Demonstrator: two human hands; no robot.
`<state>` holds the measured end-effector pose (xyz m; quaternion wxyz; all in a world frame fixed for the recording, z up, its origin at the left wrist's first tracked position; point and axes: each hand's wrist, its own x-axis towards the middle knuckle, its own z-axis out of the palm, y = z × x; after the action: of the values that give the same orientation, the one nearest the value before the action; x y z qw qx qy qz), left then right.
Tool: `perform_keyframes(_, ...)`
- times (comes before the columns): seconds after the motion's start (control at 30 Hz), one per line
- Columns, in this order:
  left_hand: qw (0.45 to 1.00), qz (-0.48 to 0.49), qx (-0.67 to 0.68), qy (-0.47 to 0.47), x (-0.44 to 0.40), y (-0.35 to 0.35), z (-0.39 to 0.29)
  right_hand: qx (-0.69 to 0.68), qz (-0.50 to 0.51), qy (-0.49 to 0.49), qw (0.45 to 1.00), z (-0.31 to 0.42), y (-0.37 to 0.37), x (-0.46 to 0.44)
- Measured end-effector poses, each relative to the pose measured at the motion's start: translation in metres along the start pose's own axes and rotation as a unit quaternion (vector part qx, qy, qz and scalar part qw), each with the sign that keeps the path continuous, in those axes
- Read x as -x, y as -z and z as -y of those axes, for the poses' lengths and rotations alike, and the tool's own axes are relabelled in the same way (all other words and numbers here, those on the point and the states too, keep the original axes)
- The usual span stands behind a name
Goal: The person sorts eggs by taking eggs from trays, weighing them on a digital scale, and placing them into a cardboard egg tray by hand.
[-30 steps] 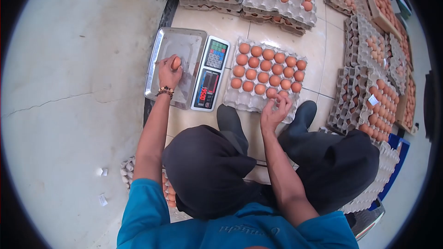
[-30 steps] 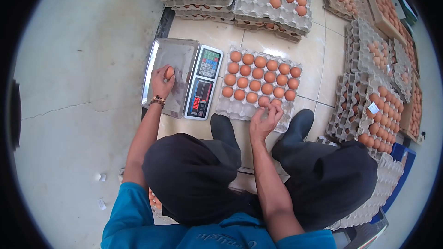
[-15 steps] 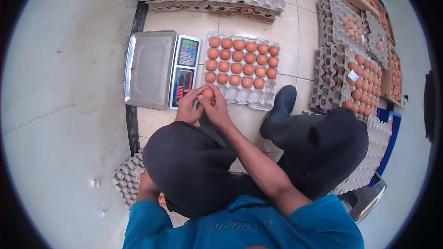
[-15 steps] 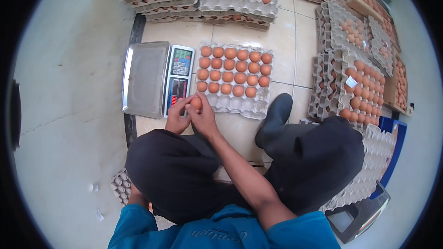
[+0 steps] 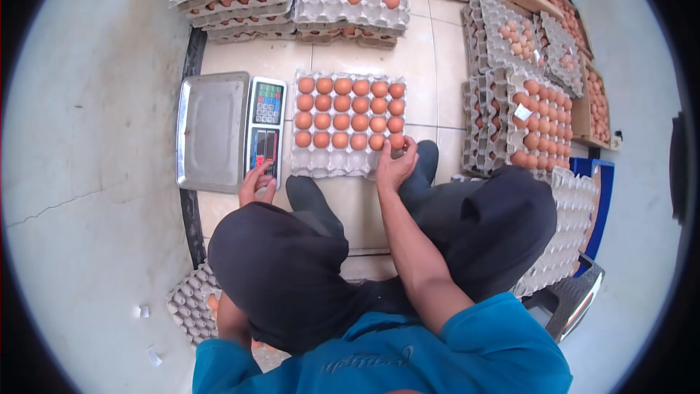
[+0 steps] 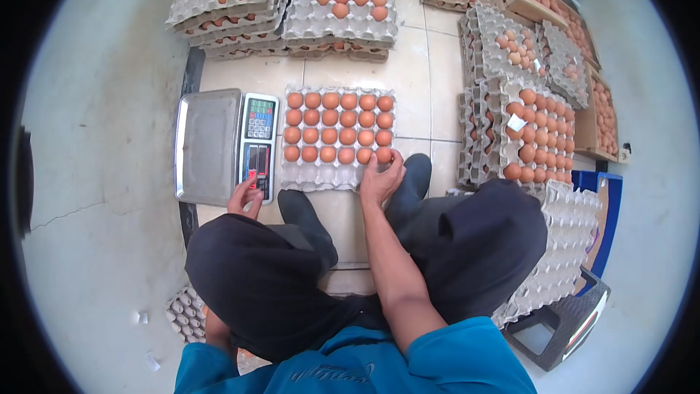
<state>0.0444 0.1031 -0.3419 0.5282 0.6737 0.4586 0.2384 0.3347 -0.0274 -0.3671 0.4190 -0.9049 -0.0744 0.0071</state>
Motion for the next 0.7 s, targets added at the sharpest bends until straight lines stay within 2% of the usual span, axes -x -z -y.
perform_keyframes(0.07, 1.0, -0.029, 0.012, 0.001, 0.007, 0.012, 0.001, 0.039, 0.024, -0.008, 0.999, -0.005, -0.004, -0.006)
perform_keyframes(0.13, 0.998, -0.069, 0.014, 0.002, 0.016, 0.024, 0.002, 0.049, -0.012, 0.052, 0.997, -0.014, -0.009, -0.006)
perform_keyframes(0.2, 0.992, -0.09, 0.033, 0.087, 0.017, 0.05, -0.003, 0.068, -0.052, 0.087, 0.992, -0.021, -0.016, -0.003)
perform_keyframes(0.23, 0.986, -0.1, 0.042, 0.129, 0.017, 0.06, -0.013, 0.082, -0.075, 0.077, 0.991, -0.013, -0.014, -0.002)
perform_keyframes(0.3, 0.985, -0.132, 0.021, 0.11, 0.019, 0.073, -0.034, 0.111, -0.119, 0.055, 0.985, 0.011, -0.011, -0.004)
perform_keyframes(0.33, 0.984, -0.148, 0.01, 0.102, 0.019, 0.077, -0.044, 0.088, -0.133, 0.051, 0.986, 0.029, -0.012, -0.01)
perform_keyframes(0.43, 0.982, -0.172, -0.01, 0.073, 0.018, 0.078, -0.05, -0.168, -0.087, 0.066, 0.98, 0.072, -0.043, -0.057)
perform_keyframes(0.5, 0.982, -0.177, -0.013, 0.068, 0.016, 0.072, -0.055, -0.163, -0.04, 0.082, 0.982, 0.106, -0.072, -0.109)
perform_keyframes(0.57, 0.981, -0.181, -0.008, 0.066, 0.02, 0.069, -0.045, -0.124, -0.048, 0.126, 0.983, 0.143, -0.102, -0.165)
perform_keyframes(0.63, 0.981, -0.185, 0.004, 0.059, 0.024, 0.067, -0.023, -0.013, -0.031, 0.141, 0.989, 0.171, -0.121, -0.213)
perform_keyframes(0.7, 0.978, -0.19, 0.016, 0.083, 0.03, 0.064, -0.008, 0.089, 0.032, 0.145, 0.985, 0.187, -0.131, -0.249)
